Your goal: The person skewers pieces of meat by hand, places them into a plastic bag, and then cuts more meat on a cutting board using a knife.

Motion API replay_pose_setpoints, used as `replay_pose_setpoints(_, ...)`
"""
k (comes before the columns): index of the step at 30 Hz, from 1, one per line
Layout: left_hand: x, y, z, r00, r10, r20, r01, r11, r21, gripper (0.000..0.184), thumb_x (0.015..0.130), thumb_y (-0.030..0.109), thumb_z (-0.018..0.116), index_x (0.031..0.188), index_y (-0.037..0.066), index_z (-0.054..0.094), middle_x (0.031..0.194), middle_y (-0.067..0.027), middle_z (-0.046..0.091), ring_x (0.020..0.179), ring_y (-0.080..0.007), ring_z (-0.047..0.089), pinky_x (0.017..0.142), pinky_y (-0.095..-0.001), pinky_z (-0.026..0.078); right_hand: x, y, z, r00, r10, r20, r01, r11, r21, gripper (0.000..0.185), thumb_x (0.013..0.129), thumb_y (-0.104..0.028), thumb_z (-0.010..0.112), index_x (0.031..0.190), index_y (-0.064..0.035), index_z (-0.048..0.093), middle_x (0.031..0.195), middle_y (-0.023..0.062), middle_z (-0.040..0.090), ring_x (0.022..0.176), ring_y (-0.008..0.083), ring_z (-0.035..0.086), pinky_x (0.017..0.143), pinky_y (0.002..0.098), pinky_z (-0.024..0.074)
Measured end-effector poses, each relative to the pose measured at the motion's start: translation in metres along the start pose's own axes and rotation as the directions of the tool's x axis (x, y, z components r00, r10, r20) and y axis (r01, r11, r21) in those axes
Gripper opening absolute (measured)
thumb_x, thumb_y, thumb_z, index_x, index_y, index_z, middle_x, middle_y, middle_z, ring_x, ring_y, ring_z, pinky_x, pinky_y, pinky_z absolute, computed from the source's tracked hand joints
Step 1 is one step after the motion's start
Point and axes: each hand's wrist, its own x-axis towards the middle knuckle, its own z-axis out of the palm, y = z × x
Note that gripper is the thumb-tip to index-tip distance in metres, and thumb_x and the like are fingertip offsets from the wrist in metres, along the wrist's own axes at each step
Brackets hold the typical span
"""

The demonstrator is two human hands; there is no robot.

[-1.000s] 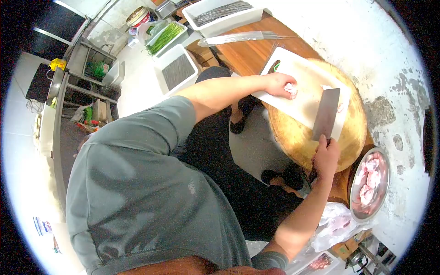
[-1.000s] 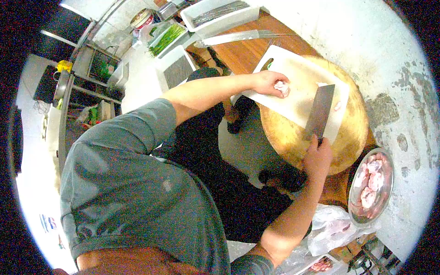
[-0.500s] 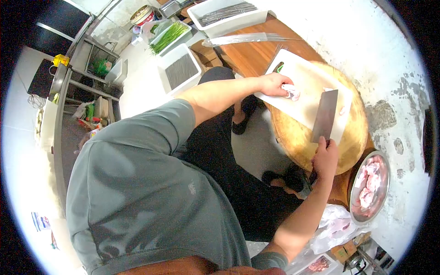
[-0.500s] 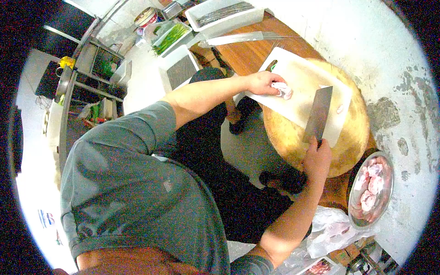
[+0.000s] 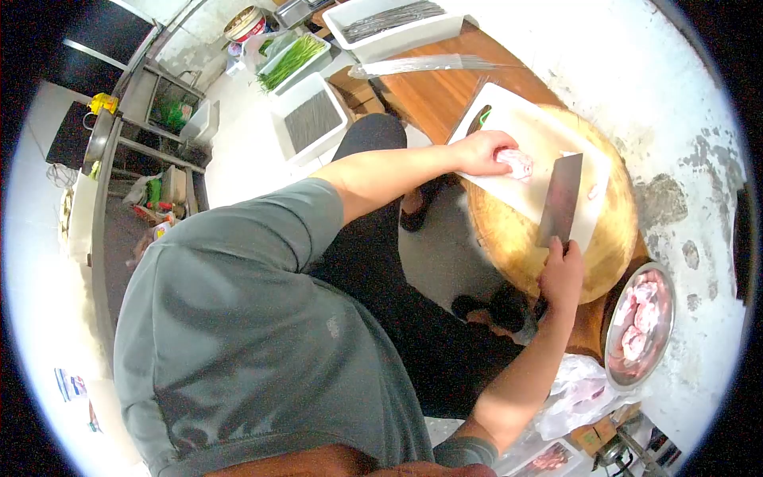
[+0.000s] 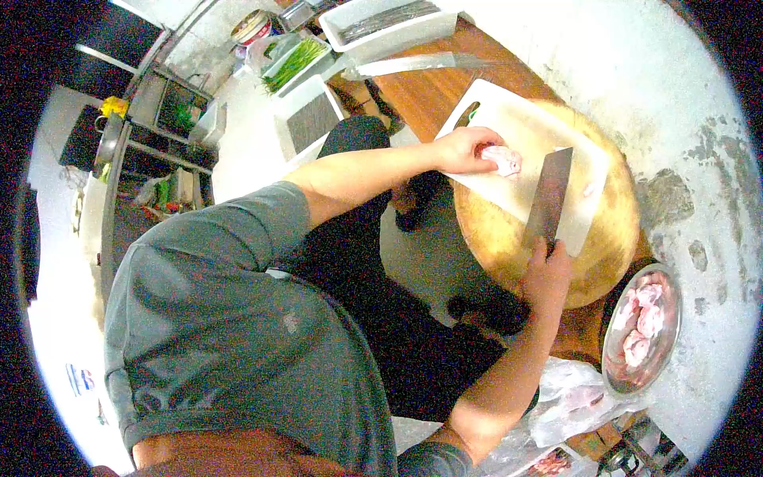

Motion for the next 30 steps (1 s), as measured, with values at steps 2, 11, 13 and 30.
replay_pose_setpoints(2, -0.004, -0.008, -0.004, 0.993, -0.087, 0.075, 0.087, 0.996, 0.008, 0.039, 0.080, 0.022, 0.070, 0.113, 0.003, 0.064, 0.099, -0.0181, 0.066, 0.096, -0.0334, 0.065, 0.083, -0.0407, 0.051, 0.000, -0.002, 0.002, 1.000, -0.015, 0.002, 0.015, 1.000, -0.006, 0.039, 0.096, -0.032, 0.053, 0.097, 0.0059, 0.059, 0.092, 0.0301, 0.063, 0.088, 0.0477, 0.061, 0.077, 0.0531, 0.0473)
replay_pose_setpoints(11, 0.000, -0.011, 0.011, 0.996, -0.084, 0.031, 0.081, 0.992, 0.099, 0.039, 0.075, 0.017, 0.071, 0.111, 0.004, 0.065, 0.104, -0.0174, 0.065, 0.103, -0.0356, 0.059, 0.092, -0.0433, 0.047, -0.001, -0.008, 0.000, 0.999, -0.047, 0.019, 0.048, 0.995, -0.087, 0.041, 0.097, -0.034, 0.053, 0.099, 0.0064, 0.059, 0.093, 0.0303, 0.064, 0.089, 0.0485, 0.061, 0.078, 0.0528, 0.0474)
replay_pose_setpoints(13, -0.001, -0.010, 0.013, 0.999, -0.045, 0.021, 0.042, 0.991, 0.124, 0.038, 0.073, 0.016, 0.072, 0.109, 0.005, 0.065, 0.106, -0.0165, 0.063, 0.105, -0.0350, 0.058, 0.094, -0.0429, 0.046, 0.000, -0.004, 0.002, 0.999, -0.036, 0.022, 0.038, 0.996, -0.079, 0.041, 0.096, -0.034, 0.053, 0.098, 0.0066, 0.059, 0.093, 0.0305, 0.064, 0.089, 0.0486, 0.061, 0.078, 0.0528, 0.0474)
replay_pose_setpoints(30, 0.008, 0.010, 0.021, 0.975, 0.221, -0.006, -0.215, 0.957, 0.195, 0.043, 0.082, 0.020, 0.070, 0.119, 0.002, 0.057, 0.112, -0.0186, 0.061, 0.106, -0.0351, 0.059, 0.094, -0.0430, 0.048, -0.004, -0.006, 0.001, 1.000, -0.024, -0.005, 0.024, 0.999, -0.035, 0.040, 0.096, -0.034, 0.055, 0.100, 0.0048, 0.060, 0.093, 0.0299, 0.065, 0.090, 0.0480, 0.062, 0.079, 0.0538, 0.0474)
